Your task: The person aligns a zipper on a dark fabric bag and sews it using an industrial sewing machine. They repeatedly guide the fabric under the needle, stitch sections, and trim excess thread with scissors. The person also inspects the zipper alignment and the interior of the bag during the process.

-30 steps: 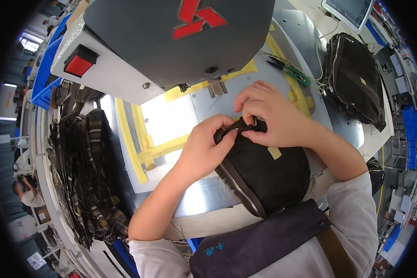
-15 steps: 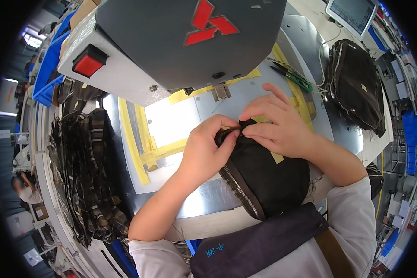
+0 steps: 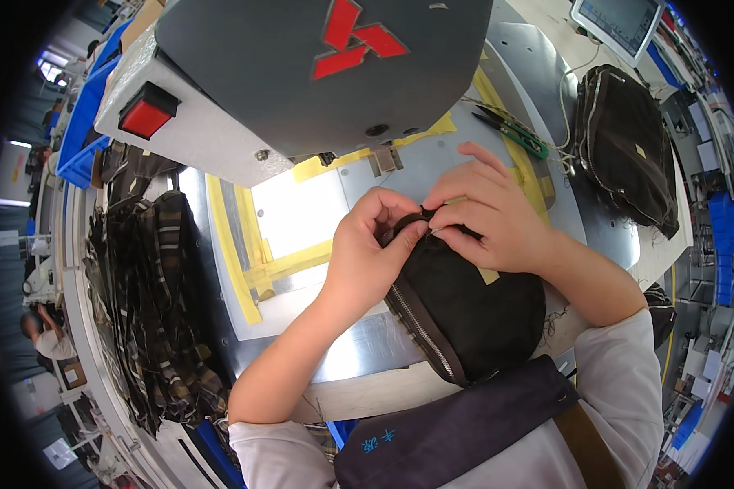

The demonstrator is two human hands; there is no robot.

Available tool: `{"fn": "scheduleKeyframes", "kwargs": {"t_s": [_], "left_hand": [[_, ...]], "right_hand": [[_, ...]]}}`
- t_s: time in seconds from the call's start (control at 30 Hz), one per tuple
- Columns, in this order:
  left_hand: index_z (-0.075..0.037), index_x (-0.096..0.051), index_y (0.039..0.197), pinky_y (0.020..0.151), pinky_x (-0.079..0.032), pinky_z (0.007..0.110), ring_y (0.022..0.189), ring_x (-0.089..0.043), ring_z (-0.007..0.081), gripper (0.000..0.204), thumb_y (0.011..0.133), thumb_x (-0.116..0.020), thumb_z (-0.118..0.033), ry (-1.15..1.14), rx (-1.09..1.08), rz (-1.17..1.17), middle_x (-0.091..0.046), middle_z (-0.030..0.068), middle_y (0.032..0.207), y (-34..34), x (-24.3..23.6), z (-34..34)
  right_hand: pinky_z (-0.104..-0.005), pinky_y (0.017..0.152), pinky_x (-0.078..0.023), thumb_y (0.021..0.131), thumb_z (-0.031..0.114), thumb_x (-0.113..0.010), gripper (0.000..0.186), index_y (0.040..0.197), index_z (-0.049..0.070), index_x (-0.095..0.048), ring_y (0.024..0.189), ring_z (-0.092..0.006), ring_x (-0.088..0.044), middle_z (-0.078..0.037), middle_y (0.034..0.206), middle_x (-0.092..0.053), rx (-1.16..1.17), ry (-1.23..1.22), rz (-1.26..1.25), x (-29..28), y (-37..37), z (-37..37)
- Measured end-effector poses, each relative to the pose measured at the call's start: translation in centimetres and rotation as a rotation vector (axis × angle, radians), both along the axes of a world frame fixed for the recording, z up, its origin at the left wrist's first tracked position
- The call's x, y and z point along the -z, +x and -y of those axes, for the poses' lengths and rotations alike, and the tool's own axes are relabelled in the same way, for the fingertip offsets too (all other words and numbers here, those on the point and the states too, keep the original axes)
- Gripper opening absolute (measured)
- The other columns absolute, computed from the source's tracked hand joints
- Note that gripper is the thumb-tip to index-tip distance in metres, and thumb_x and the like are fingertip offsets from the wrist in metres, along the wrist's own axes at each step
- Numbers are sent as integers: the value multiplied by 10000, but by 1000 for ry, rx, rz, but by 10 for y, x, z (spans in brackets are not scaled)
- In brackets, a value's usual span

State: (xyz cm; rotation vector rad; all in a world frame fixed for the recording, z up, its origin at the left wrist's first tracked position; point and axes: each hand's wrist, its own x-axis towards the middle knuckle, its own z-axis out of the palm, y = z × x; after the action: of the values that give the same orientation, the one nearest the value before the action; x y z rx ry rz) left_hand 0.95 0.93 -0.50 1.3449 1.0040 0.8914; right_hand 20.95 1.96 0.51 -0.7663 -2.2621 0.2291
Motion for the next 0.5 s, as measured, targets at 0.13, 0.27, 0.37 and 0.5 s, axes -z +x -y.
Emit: {"fn": "scheduleKeyframes", "kwargs": {"t_s": [0.13,0.27,0.37,0.5], "left_hand": [[-30,-529,954,734,-474,234,768,-597,88,143,875,-642,9,82,-76,-97,-630,36,834,6,-1,4],[-22,-520,979,754,-476,257,797,-598,123,129,892,-609,12,120,-64,-128,-602,58,859,7,3,7],[-20,-503,1014,772,-477,280,826,-596,163,137,906,-579,15,193,-34,-147,-580,87,911,7,4,9],[-22,-478,1059,785,-478,299,849,-594,198,173,913,-567,8,262,-4,-146,-565,108,956,7,9,8]], "right_hand": [[-473,991,-380,719,106,-734,182,807,96,-574,881,-232,-572,-9,946,-605,43,-97,-40,3,1,-2],[-426,899,-419,729,92,-724,186,806,76,-555,874,-260,-582,-36,926,-620,75,-258,-140,8,1,-2],[-388,834,-449,741,67,-718,181,811,59,-551,866,-268,-596,-62,922,-628,98,-346,-200,11,-1,-1],[-347,787,-480,761,26,-708,160,821,36,-560,867,-252,-614,-91,937,-630,108,-449,-245,11,-1,0]]}}
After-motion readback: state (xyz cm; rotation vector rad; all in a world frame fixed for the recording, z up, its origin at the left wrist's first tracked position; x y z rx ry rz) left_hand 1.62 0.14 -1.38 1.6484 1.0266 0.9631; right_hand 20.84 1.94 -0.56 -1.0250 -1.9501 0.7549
